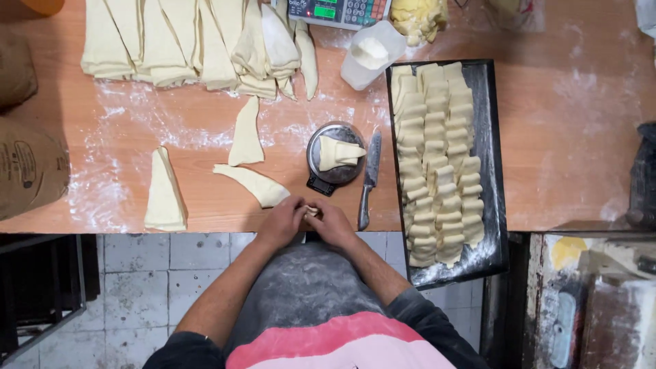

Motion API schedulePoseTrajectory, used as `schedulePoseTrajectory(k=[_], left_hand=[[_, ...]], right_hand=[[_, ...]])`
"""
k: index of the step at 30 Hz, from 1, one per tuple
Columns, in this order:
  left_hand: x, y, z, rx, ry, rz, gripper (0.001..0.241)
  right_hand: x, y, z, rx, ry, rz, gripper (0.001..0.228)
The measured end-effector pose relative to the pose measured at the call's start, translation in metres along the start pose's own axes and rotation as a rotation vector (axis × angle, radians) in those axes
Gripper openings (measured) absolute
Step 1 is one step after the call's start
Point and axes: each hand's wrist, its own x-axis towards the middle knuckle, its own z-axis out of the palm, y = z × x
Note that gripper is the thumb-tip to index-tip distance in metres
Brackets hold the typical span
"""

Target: Rolling pre-cut triangular dough pieces into crescent shapes and arranging them on a tray.

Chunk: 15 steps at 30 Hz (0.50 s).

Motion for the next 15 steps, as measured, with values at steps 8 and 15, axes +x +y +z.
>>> schedulePoseTrajectory(k=[8, 15], left_hand=[[-0.023, -0.064, 0.030, -0.825, -0.076, -0.308, 0.033], [-0.050, -0.027, 0.012, -0.875, -0.156, -0.396, 0.027]], right_hand=[[-0.029, -0.013, 0.010, 0.050, 0.073, 0.193, 0.038], [-0.059, -0.039, 0.011, 0.070, 0.131, 0.165, 0.034]])
